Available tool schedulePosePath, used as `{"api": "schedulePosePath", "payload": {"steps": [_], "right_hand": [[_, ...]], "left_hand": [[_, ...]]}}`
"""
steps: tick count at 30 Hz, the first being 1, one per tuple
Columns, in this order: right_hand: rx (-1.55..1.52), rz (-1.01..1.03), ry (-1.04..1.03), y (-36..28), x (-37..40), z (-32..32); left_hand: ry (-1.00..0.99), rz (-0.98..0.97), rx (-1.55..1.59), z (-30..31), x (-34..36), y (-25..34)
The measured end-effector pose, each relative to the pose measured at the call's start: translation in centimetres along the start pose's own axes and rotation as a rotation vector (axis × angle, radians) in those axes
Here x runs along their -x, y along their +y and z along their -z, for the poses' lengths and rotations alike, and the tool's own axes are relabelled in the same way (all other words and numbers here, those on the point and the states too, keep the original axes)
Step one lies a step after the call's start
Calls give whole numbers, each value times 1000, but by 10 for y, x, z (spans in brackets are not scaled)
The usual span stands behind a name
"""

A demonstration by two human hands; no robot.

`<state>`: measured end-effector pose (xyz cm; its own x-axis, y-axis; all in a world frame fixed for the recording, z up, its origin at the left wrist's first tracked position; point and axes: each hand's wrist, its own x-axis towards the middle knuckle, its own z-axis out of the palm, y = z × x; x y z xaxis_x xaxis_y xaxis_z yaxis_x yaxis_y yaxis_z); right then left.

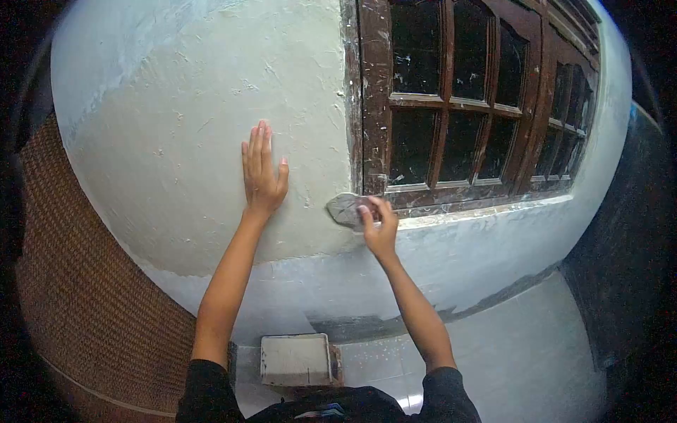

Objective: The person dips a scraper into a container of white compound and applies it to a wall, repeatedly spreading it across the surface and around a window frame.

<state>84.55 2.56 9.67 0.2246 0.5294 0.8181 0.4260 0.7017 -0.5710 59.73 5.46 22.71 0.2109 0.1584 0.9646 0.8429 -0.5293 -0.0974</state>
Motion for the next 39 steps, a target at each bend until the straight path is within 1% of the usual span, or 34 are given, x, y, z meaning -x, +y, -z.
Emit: {"api": "schedulePosePath", "payload": {"steps": [1,3,4,6,7,9,10,11,13,14,15,17,18,19,21,22,24,25,27,29,30,31,33,34,35,37,38,39], "right_hand": [[10,-8,33,-1,1,-4],[-74,-60,245,5,-6,-5],[-81,-58,242,4,-8,-2],[-364,-219,436,0,-9,5],[-367,-224,432,4,-4,3],[-203,-191,179,9,8,1],[-143,-36,91,6,13,-2],[-145,-40,87,5,15,-2],[-22,21,98,-1,8,-3],[-67,-83,258,16,4,-7],[-75,-83,253,16,-2,-2],[-439,-275,417,7,-12,8],[-316,-194,389,0,-14,8],[-256,-158,283,-8,-10,5],[-49,150,0,-27,-6,3],[-50,147,-1,-25,-6,0],[13,78,61,-17,-10,-7],[33,-38,145,-13,-16,-3],[-178,-149,370,-9,-25,8],[-426,-223,407,-5,-21,14],[-345,-203,346,-13,-16,12],[-328,-141,222,-10,-10,6],[-94,59,-41,-16,0,-2],[-64,157,-53,-17,-1,-9],[-59,154,-51,-12,-5,-11],[-52,-88,231,-5,-17,-11],[-84,-139,337,-3,-23,-3],[-205,-235,443,-9,-27,3]], "left_hand": [[-3,15,20,0,3,3],[-32,28,28,2,11,8],[-57,41,37,4,15,9],[-75,44,21,7,25,11],[-98,48,16,7,32,12],[-111,63,1,6,43,17],[-118,77,-9,6,48,20],[-122,81,-11,5,54,22],[-149,81,3,7,63,27],[-151,83,-5,10,68,28],[-168,100,-5,12,73,28],[-183,116,-16,17,76,26],[-183,131,-13,19,78,26],[-182,146,-6,20,80,28],[-191,148,2,20,81,31],[-193,150,10,20,81,33],[-206,155,17,21,83,38],[-213,160,22,22,84,39],[-226,165,24,24,87,41],[-244,172,28,26,92,41],[-241,183,30,25,93,42],[-239,194,35,24,94,44],[-254,186,44,21,96,50],[-265,177,51,20,97,54],[-268,176,56,20,98,56],[-277,168,88,24,101,58],[-277,167,93,28,102,55],[-270,166,99,32,105,49]]}}
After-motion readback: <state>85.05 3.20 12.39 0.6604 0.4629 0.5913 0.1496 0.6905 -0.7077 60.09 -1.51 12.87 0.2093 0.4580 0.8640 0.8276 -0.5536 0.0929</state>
